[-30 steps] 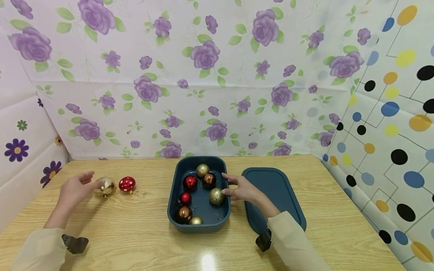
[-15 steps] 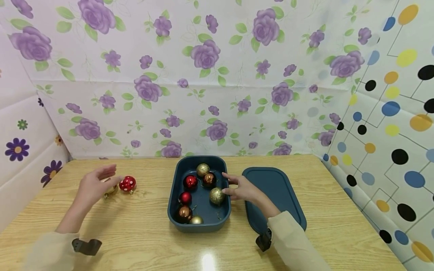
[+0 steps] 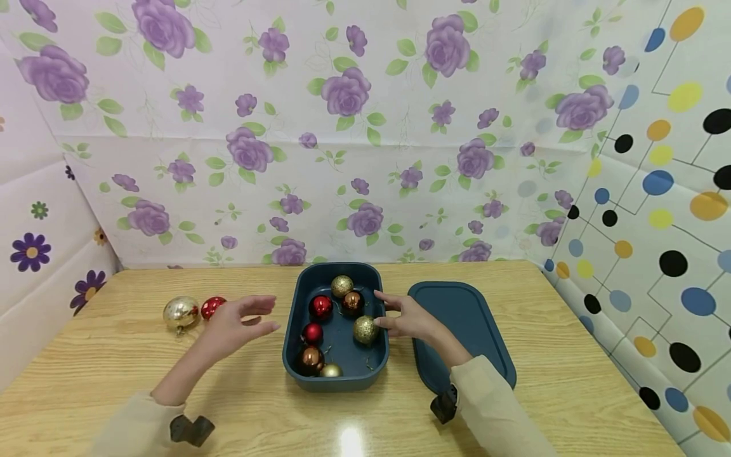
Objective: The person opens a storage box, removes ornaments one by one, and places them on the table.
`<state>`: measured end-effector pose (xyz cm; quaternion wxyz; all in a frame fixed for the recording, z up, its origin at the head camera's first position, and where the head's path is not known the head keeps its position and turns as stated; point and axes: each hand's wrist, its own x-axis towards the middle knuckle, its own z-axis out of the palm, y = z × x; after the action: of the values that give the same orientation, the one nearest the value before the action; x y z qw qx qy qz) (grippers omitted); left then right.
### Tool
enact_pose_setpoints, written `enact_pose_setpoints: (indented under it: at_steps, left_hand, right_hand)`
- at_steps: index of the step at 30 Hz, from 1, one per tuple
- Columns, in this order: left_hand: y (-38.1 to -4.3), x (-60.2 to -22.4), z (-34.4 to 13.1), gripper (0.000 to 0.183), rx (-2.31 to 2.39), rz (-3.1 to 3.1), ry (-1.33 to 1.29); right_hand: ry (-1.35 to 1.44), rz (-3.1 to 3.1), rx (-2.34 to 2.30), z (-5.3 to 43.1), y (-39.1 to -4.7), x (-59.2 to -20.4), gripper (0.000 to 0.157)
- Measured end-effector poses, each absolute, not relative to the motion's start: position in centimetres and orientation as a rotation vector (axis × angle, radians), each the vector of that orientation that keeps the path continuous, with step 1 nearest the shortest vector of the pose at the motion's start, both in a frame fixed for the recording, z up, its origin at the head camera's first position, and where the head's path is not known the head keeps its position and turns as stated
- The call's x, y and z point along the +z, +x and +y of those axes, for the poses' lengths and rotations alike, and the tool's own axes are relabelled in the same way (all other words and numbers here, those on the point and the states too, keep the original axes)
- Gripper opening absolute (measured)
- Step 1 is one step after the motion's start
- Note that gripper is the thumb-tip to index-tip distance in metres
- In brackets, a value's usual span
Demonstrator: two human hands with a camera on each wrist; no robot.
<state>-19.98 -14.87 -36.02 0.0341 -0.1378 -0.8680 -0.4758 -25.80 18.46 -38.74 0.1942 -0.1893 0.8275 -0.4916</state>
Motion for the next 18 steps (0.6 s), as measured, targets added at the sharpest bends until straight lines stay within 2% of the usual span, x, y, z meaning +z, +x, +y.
enact_pose_setpoints:
  at_steps: [9,18]
  left_hand:
    - [-19.4,-36.9,-11.2,0.042,-1.495,-2.721,-0.614]
    - [-19.5,-36.4,-9.1,0.04,-1.103,-2.902,-0.943]
  right_hand:
    - [-0.493,2.316,-1.391,18.4,-25.8,-38.6,0.068]
    - [-0.5,2.314,-1.389,18.4,-25.7,-38.6,0.069]
